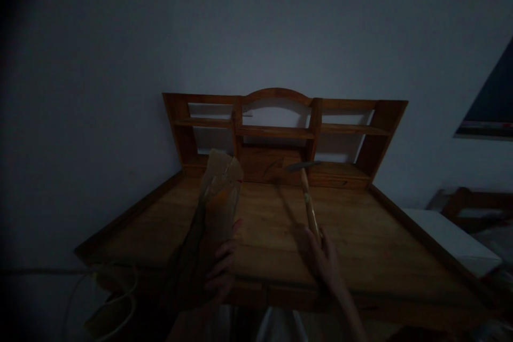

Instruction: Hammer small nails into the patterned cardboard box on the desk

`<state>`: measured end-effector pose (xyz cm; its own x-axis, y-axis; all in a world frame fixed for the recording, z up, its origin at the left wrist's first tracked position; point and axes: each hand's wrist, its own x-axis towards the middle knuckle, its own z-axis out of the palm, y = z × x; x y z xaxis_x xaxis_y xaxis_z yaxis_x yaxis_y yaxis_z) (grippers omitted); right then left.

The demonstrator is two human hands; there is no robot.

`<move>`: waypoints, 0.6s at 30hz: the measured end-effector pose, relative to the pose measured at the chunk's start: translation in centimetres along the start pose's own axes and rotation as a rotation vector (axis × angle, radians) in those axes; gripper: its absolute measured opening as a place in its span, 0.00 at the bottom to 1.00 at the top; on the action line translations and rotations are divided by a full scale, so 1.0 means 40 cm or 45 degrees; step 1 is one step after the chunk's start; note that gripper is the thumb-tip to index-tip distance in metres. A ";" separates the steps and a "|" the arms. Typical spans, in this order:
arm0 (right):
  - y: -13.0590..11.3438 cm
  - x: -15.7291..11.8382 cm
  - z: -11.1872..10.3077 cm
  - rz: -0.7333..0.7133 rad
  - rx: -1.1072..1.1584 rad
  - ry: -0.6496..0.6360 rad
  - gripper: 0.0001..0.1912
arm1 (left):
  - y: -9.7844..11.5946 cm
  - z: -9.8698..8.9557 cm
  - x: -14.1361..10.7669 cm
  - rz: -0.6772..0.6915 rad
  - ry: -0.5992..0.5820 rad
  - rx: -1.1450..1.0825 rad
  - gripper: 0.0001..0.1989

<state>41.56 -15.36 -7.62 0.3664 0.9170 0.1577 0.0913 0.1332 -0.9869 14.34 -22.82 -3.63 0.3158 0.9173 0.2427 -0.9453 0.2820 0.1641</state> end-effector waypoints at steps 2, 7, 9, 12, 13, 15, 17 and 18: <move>-0.004 0.001 -0.002 0.066 0.035 -0.012 0.31 | -0.003 -0.002 0.003 -0.014 0.026 0.065 0.36; 0.008 0.001 -0.013 0.182 0.222 -0.064 0.30 | 0.004 -0.047 0.044 -0.010 0.307 0.751 0.29; 0.015 -0.001 -0.013 0.217 0.307 -0.072 0.30 | 0.018 -0.068 0.078 0.041 0.464 1.092 0.26; 0.024 -0.001 -0.008 0.267 0.342 -0.014 0.33 | 0.043 -0.100 0.130 0.211 0.712 1.529 0.26; 0.027 0.000 -0.007 0.277 0.343 0.006 0.34 | 0.049 -0.112 0.144 0.241 0.776 1.667 0.27; 0.031 0.003 -0.006 0.278 0.355 0.011 0.34 | 0.057 -0.140 0.165 0.252 0.808 1.829 0.28; 0.033 0.005 -0.007 0.254 0.355 -0.010 0.34 | 0.054 -0.172 0.183 0.255 0.733 1.869 0.28; 0.033 0.006 -0.007 0.231 0.337 -0.021 0.34 | 0.050 -0.187 0.191 0.263 0.694 1.878 0.29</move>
<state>42.02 -15.05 -8.85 0.3391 0.9405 -0.0197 -0.2189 0.0585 -0.9740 14.25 -13.14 -8.60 -0.1759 0.9817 0.0731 0.0425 -0.0667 0.9969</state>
